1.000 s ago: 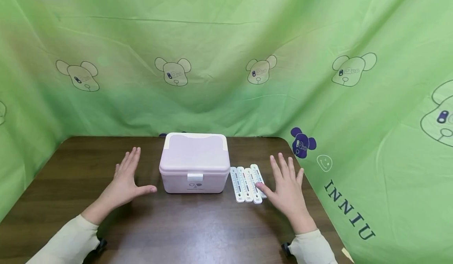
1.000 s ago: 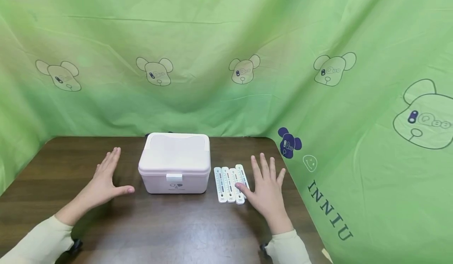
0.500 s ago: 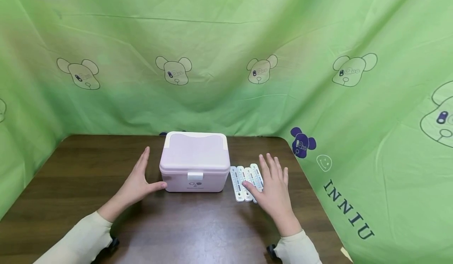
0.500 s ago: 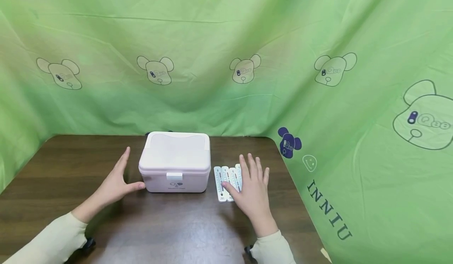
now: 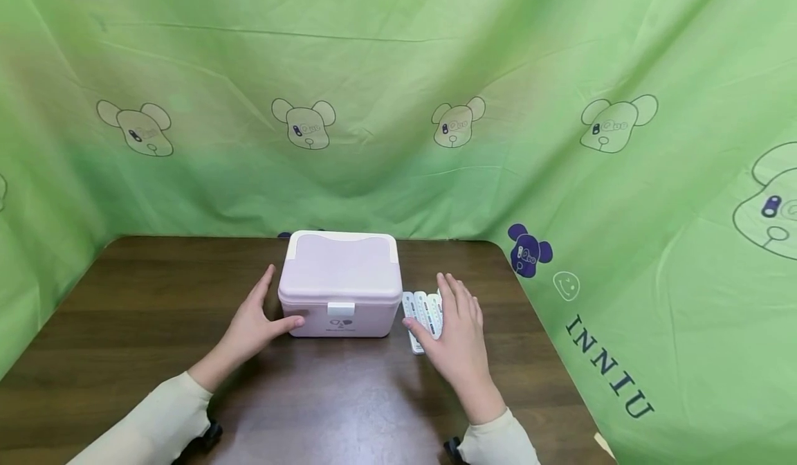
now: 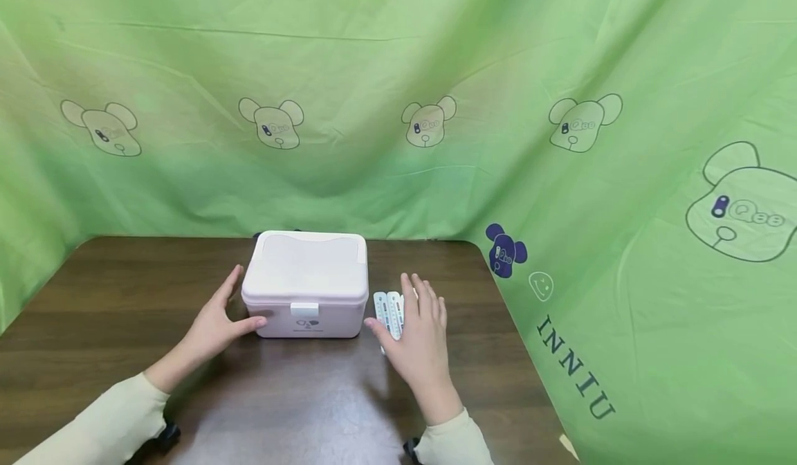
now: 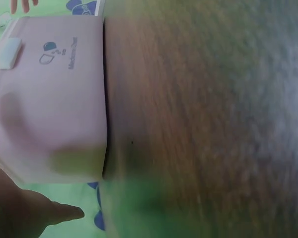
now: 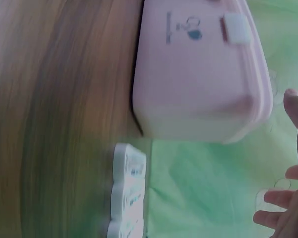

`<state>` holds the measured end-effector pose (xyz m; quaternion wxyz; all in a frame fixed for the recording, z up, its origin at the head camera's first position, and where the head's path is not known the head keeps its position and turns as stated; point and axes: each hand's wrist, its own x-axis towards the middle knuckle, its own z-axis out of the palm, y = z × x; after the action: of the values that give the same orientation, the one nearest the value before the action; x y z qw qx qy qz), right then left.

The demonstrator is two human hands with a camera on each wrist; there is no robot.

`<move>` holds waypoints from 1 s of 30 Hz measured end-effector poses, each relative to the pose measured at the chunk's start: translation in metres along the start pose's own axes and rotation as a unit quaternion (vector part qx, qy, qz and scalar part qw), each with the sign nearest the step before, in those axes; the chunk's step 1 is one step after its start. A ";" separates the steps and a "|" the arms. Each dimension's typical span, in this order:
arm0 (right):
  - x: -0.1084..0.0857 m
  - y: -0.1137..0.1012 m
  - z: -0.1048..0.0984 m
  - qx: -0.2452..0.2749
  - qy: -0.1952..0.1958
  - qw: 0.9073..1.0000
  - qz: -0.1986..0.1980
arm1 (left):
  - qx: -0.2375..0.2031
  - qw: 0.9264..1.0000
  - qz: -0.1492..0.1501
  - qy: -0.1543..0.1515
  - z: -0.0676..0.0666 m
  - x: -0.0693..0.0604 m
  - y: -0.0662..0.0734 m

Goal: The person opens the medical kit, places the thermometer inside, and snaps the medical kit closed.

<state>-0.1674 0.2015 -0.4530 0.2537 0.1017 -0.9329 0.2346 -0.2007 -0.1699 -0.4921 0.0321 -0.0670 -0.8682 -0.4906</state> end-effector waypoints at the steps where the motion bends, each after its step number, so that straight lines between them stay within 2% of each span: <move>1: 0.000 -0.003 0.001 0.006 0.007 1.000 0.000 | -0.003 1.000 0.001 0.001 0.001 0.000 0.000; 6: -0.002 -0.021 0.006 0.026 0.037 0.999 0.010 | -0.020 1.000 -0.002 0.010 0.004 0.002 0.002; 13: -0.007 -0.046 0.014 0.040 0.060 0.997 0.026 | -0.025 0.999 -0.012 0.017 0.010 0.003 0.003; 19: -0.011 -0.065 0.022 0.041 0.083 0.995 0.034 | -0.052 0.998 -0.002 0.030 0.015 0.003 0.006; 24: -0.016 -0.080 0.031 0.043 0.089 0.995 0.034 | -0.087 0.995 0.009 0.048 0.022 0.003 0.005; 30: -0.018 -0.096 0.043 0.043 0.077 0.996 0.031 | -0.084 0.994 0.015 0.070 0.026 0.003 0.006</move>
<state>-0.1406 0.0986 -0.4587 0.3124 0.0650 -0.9025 0.2892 -0.2024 -0.1447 -0.4999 0.0938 -0.0477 -0.8183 -0.5651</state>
